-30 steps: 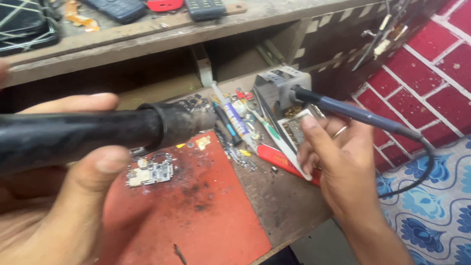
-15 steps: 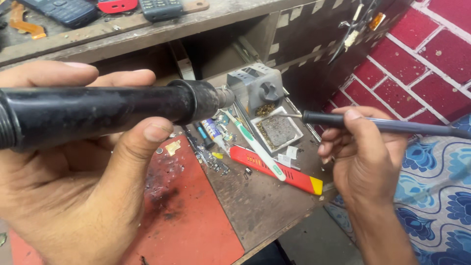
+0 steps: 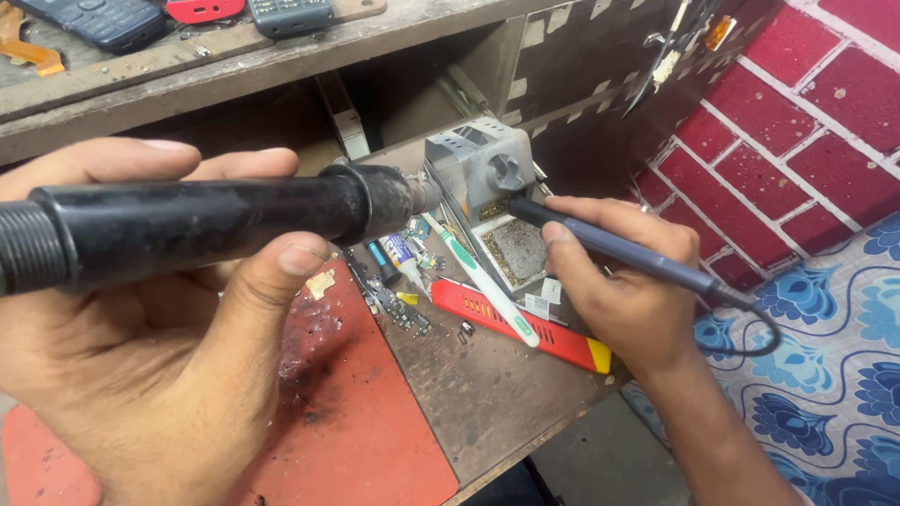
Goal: The person uses a hot air gun and a soldering iron to work on a small circuit board. They apply heat and solder to specific areas while using tweezers to adjust components. The work is performed on a red mat in a cluttered electronics repair workspace.
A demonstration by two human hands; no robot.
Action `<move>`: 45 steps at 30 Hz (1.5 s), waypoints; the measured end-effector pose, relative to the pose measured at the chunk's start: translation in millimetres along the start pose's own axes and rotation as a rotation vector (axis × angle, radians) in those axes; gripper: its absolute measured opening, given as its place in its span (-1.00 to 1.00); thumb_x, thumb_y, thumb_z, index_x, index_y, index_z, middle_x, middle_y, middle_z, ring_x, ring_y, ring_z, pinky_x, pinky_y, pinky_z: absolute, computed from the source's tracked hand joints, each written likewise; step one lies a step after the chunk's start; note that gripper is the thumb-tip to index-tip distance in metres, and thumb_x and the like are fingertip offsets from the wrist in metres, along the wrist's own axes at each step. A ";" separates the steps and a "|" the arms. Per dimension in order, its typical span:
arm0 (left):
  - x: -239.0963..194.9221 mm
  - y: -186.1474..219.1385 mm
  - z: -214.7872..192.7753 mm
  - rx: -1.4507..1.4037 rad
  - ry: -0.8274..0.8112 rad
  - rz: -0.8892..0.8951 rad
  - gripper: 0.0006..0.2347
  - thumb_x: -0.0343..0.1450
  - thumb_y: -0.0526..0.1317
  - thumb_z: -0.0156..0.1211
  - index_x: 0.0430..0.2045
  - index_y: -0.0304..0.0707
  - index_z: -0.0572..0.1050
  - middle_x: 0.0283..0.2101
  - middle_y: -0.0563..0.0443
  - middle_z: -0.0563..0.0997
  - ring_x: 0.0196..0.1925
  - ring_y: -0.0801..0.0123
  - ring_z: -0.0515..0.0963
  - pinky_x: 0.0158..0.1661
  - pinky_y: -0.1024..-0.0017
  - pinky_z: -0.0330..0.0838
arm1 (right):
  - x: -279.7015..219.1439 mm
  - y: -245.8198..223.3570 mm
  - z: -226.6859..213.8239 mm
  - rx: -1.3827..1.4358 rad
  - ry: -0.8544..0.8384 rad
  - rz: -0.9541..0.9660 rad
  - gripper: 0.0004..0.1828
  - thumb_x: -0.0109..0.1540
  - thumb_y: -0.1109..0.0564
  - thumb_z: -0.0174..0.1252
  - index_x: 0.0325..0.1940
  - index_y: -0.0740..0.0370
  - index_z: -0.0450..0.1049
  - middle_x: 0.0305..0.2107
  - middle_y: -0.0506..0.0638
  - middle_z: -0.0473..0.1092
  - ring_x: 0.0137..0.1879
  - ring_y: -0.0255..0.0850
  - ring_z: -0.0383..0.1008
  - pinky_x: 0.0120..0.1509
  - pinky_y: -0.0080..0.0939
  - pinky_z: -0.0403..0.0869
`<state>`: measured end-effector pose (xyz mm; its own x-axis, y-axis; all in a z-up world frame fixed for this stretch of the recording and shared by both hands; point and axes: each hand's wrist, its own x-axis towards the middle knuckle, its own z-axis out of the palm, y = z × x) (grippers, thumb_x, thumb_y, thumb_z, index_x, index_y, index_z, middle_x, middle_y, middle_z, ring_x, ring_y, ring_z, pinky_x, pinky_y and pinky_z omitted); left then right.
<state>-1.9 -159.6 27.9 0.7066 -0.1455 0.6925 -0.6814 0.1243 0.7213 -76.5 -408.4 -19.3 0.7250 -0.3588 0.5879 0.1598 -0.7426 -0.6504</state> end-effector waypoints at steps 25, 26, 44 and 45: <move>0.9 1.8 -2.3 0.012 0.073 -0.096 -0.59 0.44 -0.53 0.42 0.07 -0.41 0.30 -0.01 -0.27 0.60 0.13 0.28 0.71 -0.06 0.60 0.73 | -1.2 -1.8 8.1 0.116 0.059 0.113 -0.81 0.28 0.25 0.24 -0.05 0.35 0.63 -0.47 0.00 0.50 -0.40 -0.41 0.42 -0.33 -0.43 0.33; 1.0 1.5 -2.5 0.008 0.075 -0.102 -0.59 0.44 -0.53 0.42 0.07 -0.41 0.30 -0.01 -0.27 0.62 0.11 0.28 0.71 -0.07 0.61 0.72 | -1.3 -1.9 8.4 0.051 0.063 0.047 -0.81 0.28 0.25 0.24 -0.04 0.36 0.62 -0.44 -0.01 0.51 -0.38 -0.41 0.44 -0.30 -0.43 0.36; 0.4 -0.9 -3.1 -0.028 0.077 -0.119 -0.55 0.41 -0.54 0.40 0.13 -0.40 0.30 -0.02 -0.29 0.61 0.08 0.28 0.71 -0.02 0.56 0.74 | -1.9 1.0 5.8 0.165 0.059 0.140 -0.82 0.27 0.24 0.22 -0.08 0.34 0.63 -0.49 -0.05 0.50 -0.45 -0.44 0.39 -0.40 -0.44 0.30; 1.1 -1.3 -3.3 -0.031 0.078 -0.115 -0.55 0.41 -0.53 0.41 0.12 -0.40 0.30 -0.02 -0.28 0.61 0.09 0.28 0.71 -0.02 0.56 0.74 | -2.1 0.6 6.2 0.211 0.064 0.165 -0.80 0.27 0.23 0.22 -0.05 0.33 0.62 -0.49 -0.06 0.50 -0.46 -0.46 0.41 -0.41 -0.46 0.32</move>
<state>0.4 -156.6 27.8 0.7930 -0.0836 0.6034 -0.5898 0.1420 0.7949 -73.8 -404.6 -23.9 0.7104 -0.5050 0.4903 0.1839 -0.5392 -0.8219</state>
